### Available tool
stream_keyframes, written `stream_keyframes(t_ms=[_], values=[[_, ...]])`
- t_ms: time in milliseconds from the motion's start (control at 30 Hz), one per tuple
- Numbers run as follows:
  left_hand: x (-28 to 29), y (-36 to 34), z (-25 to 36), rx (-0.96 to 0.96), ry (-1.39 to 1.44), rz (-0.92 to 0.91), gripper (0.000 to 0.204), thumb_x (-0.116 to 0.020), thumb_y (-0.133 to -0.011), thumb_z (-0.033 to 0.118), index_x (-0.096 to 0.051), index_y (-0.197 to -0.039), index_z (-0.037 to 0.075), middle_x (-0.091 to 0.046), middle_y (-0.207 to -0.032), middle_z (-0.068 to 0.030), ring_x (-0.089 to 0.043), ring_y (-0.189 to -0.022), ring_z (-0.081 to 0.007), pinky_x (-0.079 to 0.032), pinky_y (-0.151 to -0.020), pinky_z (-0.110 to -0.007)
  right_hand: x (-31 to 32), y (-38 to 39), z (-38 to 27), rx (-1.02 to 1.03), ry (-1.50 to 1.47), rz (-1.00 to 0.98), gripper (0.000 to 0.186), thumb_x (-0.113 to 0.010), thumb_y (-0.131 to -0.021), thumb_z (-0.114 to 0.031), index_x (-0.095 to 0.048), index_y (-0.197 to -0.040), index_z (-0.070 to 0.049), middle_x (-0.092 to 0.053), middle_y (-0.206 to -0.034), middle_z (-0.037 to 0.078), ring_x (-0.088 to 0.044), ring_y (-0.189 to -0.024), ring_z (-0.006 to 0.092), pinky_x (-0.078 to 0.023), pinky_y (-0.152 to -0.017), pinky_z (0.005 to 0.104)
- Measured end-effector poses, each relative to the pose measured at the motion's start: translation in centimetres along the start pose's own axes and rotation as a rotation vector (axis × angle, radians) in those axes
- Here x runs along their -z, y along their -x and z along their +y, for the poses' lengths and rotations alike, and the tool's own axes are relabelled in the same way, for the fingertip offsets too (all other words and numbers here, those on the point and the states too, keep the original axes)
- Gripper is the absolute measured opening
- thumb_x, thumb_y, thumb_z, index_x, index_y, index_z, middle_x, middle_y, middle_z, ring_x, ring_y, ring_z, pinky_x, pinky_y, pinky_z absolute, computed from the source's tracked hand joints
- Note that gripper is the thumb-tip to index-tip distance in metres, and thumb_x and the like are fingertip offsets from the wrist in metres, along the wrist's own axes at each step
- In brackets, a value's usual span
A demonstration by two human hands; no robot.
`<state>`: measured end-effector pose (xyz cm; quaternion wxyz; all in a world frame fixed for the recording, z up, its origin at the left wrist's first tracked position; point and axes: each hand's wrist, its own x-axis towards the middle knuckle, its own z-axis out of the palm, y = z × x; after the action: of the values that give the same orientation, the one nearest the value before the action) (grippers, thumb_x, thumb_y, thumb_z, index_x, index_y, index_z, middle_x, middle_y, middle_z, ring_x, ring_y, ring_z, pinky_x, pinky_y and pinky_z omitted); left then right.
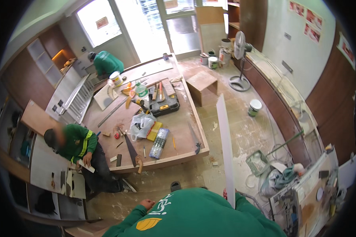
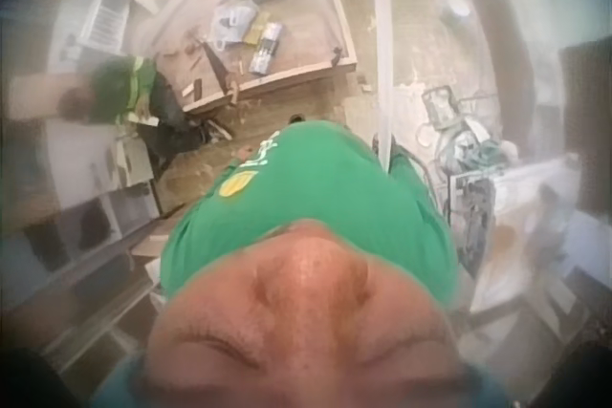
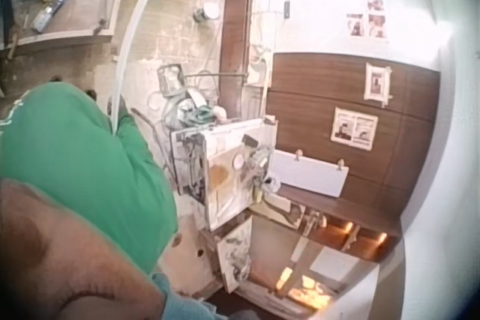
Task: The person picks up a long white decorative molding, places it on a workbench, and uses a sanding block to smooth its edges. After sanding, the person carries the molding to a cabinet and fits it into a vertical slot to check the alignment.
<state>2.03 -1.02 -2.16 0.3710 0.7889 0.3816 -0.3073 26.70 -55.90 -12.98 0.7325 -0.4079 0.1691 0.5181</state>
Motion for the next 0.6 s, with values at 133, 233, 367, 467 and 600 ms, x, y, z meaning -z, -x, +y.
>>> stream_keyframes(t_ms=[133,233,367,467,600], values=[[0.9,-2.9,-9.3,0.014,0.155,0.084,0.048,-0.069,-0.088,0.048,-0.076,-0.112,0.007,-0.076,-0.105,-0.0164,-0.072,-0.097,-0.0328,-0.054,-0.09,-0.041,-6.6,-0.6,-0.6,-0.013,-0.05,0.029,0.059,-0.043,-0.099,-0.054,-0.051,-0.064,-0.007,-0.044,-0.051,0.011,-0.044,-0.043,0.0291,-0.041,-0.044,0.0391],[0.4,-3.0,-8.9,0.0,0.267,0.103,0.04,-0.067,-0.092,0.039,-0.077,-0.108,0.004,-0.077,-0.1,-0.0144,-0.072,-0.093,-0.0276,-0.056,-0.086,-0.039,-7.1,0.0,-1.0,0.031,-0.075,-0.028,0.057,-0.042,-0.1,-0.051,-0.051,-0.064,-0.008,-0.044,-0.051,0.011,-0.045,-0.043,0.0288,-0.041,-0.044,0.0397],[1.0,1.1,3.7,-0.149,0.347,0.13,0.03,-0.059,-0.099,0.026,-0.076,-0.098,0.002,-0.076,-0.092,-0.0103,-0.071,-0.086,-0.0196,-0.056,-0.075,-0.035,-4.9,2.2,-0.1,0.148,0.027,0.052,0.054,-0.043,-0.101,-0.048,-0.051,-0.067,-0.007,-0.045,-0.052,0.01,-0.045,-0.044,0.0271,-0.041,-0.044,0.0397],[4.0,-1.4,6.7,-0.355,0.569,0.171,0.033,-0.054,-0.103,0.027,-0.074,-0.098,0.001,-0.075,-0.092,-0.008,-0.069,-0.081,-0.0161,-0.054,-0.073,-0.032,-6.4,-0.1,0.0,0.184,-0.014,0.005,0.048,-0.046,-0.1,-0.044,-0.052,-0.069,-0.007,-0.046,-0.054,0.009,-0.046,-0.046,0.0259,-0.041,-0.045,0.0392],[8.1,5.7,24.6,-0.684,0.481,0.24,0.037,-0.05,-0.107,0.028,-0.073,-0.099,0.0,-0.075,-0.092,-0.0075,-0.066,-0.082,-0.0149,-0.052,-0.079,-0.03,-4.5,-0.5,0.1,0.241,-0.04,-0.097,0.039,-0.053,-0.096,-0.037,-0.053,-0.071,-0.006,-0.047,-0.056,0.008,-0.047,-0.047,0.0251,-0.042,-0.047,0.0383]])
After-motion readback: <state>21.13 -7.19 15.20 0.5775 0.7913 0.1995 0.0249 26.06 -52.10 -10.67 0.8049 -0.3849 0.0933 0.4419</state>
